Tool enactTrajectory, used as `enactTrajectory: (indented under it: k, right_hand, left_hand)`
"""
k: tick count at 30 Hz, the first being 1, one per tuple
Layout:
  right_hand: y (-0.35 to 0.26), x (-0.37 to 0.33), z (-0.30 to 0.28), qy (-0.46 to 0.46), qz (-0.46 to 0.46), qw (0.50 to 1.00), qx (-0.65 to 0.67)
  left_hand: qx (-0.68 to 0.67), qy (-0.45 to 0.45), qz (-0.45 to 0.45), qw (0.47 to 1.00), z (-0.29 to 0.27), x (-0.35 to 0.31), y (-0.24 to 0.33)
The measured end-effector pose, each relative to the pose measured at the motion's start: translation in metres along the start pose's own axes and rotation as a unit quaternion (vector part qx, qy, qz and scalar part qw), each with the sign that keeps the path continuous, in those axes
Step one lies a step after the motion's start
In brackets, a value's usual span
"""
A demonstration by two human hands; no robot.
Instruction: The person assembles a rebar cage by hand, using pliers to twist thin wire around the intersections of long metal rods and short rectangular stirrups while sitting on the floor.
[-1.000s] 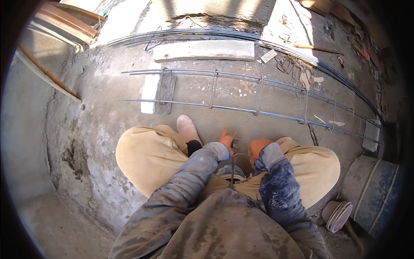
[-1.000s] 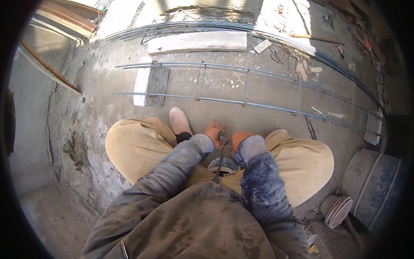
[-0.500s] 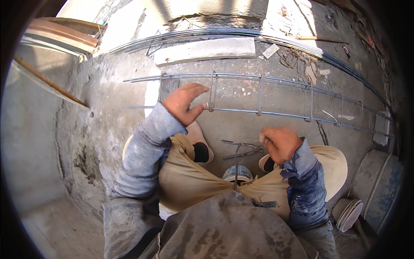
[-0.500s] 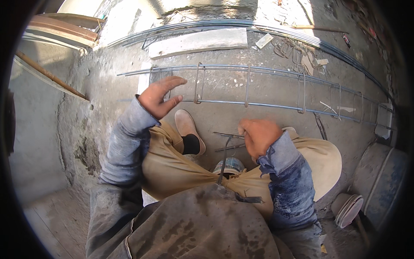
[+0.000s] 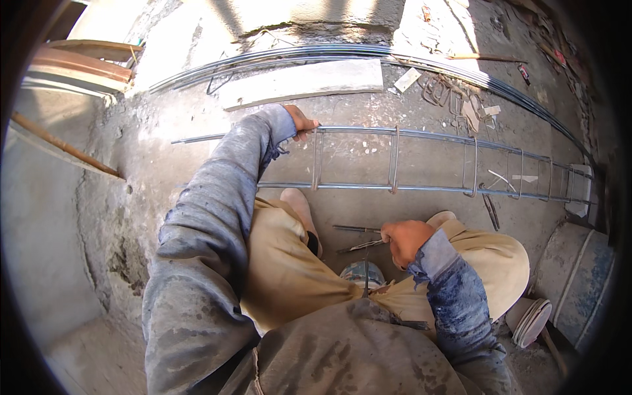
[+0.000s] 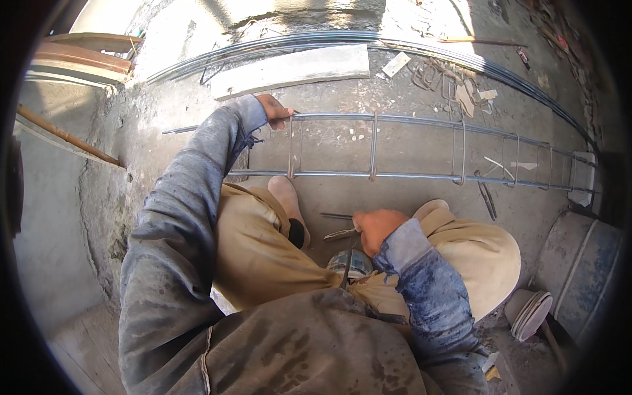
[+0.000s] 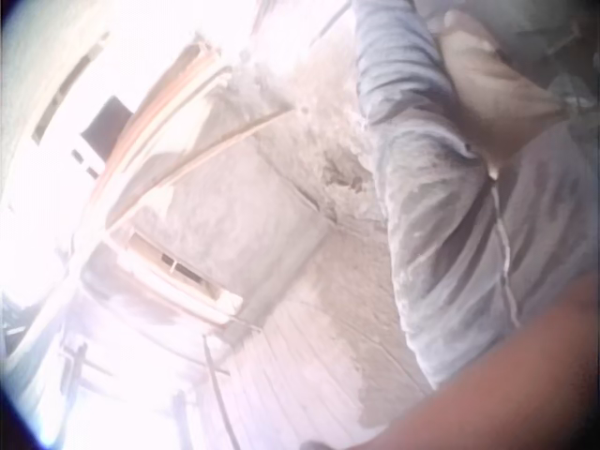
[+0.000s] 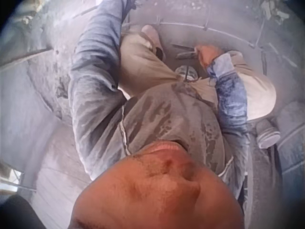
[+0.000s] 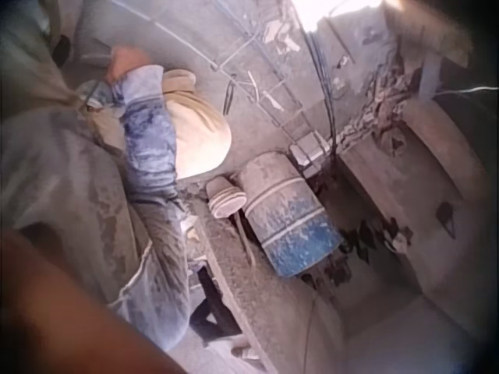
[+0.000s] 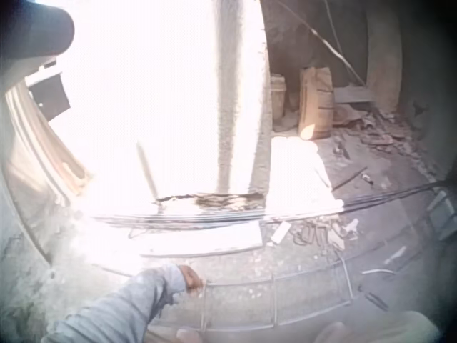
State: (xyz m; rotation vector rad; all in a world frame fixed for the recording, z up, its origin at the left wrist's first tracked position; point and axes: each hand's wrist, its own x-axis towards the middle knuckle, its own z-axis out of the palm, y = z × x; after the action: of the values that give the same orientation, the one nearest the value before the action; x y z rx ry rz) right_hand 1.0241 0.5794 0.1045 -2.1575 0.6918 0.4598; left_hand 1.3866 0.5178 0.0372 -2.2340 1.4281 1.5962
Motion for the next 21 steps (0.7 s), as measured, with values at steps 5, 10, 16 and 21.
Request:
enactTrajectory:
  k: [5,10,16,21]
  right_hand:
    - [-0.002,0.007,0.001,0.015,-0.011,1.000,0.007]
    - [-0.008,0.009,-0.001,-0.018,-0.002,1.000,0.008]
    - [-0.002,0.010,0.002,-0.006,-0.004,1.000,-0.009]
    - [-0.001,0.013,0.009,-0.031,-0.012,0.999,0.008]
  left_hand:
    - [-0.090,-0.066,0.013,0.994,-0.004,0.007,-0.004]
    - [-0.091,-0.083,0.022,0.992,-0.007,0.010,-0.002]
    - [-0.067,-0.072,0.019,0.995,-0.008,0.015,-0.005]
    - [-0.036,-0.052,0.036,0.997,-0.004,0.020,-0.008]
